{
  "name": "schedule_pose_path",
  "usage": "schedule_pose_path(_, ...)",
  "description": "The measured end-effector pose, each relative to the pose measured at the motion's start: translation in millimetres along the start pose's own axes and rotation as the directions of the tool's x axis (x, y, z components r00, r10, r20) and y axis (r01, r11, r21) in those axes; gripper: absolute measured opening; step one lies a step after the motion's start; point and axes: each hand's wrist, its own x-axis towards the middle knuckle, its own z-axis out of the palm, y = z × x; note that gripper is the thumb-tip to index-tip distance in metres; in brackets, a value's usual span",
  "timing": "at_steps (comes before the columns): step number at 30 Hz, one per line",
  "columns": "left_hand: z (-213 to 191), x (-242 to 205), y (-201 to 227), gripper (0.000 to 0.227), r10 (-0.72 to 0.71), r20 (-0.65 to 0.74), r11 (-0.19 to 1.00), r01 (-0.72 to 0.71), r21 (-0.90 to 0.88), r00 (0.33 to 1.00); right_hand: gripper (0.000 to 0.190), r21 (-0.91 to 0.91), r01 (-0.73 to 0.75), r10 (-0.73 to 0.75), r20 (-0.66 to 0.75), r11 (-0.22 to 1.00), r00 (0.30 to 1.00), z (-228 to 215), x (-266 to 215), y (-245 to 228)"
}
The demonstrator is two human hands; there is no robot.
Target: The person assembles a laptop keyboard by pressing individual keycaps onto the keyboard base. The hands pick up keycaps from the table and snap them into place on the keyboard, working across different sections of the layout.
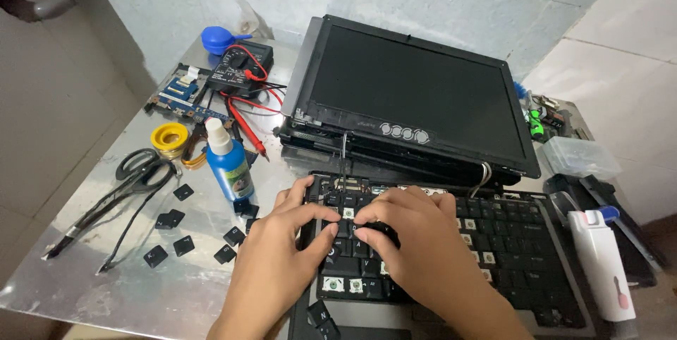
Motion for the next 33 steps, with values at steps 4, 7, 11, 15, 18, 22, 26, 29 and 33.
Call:
schedule_pose_path(4,3,1,-6,0.016,0.071,-0.027,0.997,-0.071,-0.001,0.997,0.007,-0.010,-0.198,0.198,0.048,0.980,0.979,-4,11,-10)
schedule_pose_path(7,-5,0,8,0.016,-0.099,0.046,0.994,0.097,0.039,0.994,0.013,0.058,-0.360,0.345,0.179,0.931,0.922,-12,20,-17)
schedule_pose_path(11,-5,1,5,0.020,-0.060,0.046,0.998,0.058,0.040,0.997,0.019,0.085,-0.396,0.371,0.220,0.914,0.902,-21,27,-29)
schedule_pose_path(15,1,4,-2,0.017,-0.009,0.010,1.000,0.009,0.013,1.000,0.014,0.002,-0.442,0.423,0.287,0.897,0.860,-23,31,-34)
schedule_pose_path(18,0,4,0,0.016,-0.026,0.010,0.999,0.025,0.021,1.000,0.017,-0.050,-0.436,0.429,0.310,0.899,0.849,-22,34,-36)
schedule_pose_path(22,-10,4,15,0.022,-0.166,0.063,0.986,0.163,0.045,0.984,0.021,-0.109,-0.383,0.396,0.339,0.917,0.853,-13,36,-29)
schedule_pose_path(26,-13,8,14,0.015,-0.214,0.133,0.976,0.207,0.067,0.968,0.025,-0.019,-0.397,0.381,0.319,0.918,0.867,-10,32,-19)
schedule_pose_path(29,-14,9,11,0.013,-0.157,0.132,0.988,0.153,0.034,0.979,0.021,0.048,-0.396,0.367,0.286,0.917,0.885,-12,30,-18)
schedule_pose_path(33,-16,8,10,0.014,-0.138,0.141,0.990,0.139,0.000,0.980,0.019,0.082,-0.423,0.381,0.310,0.902,0.871,-16,29,-22)
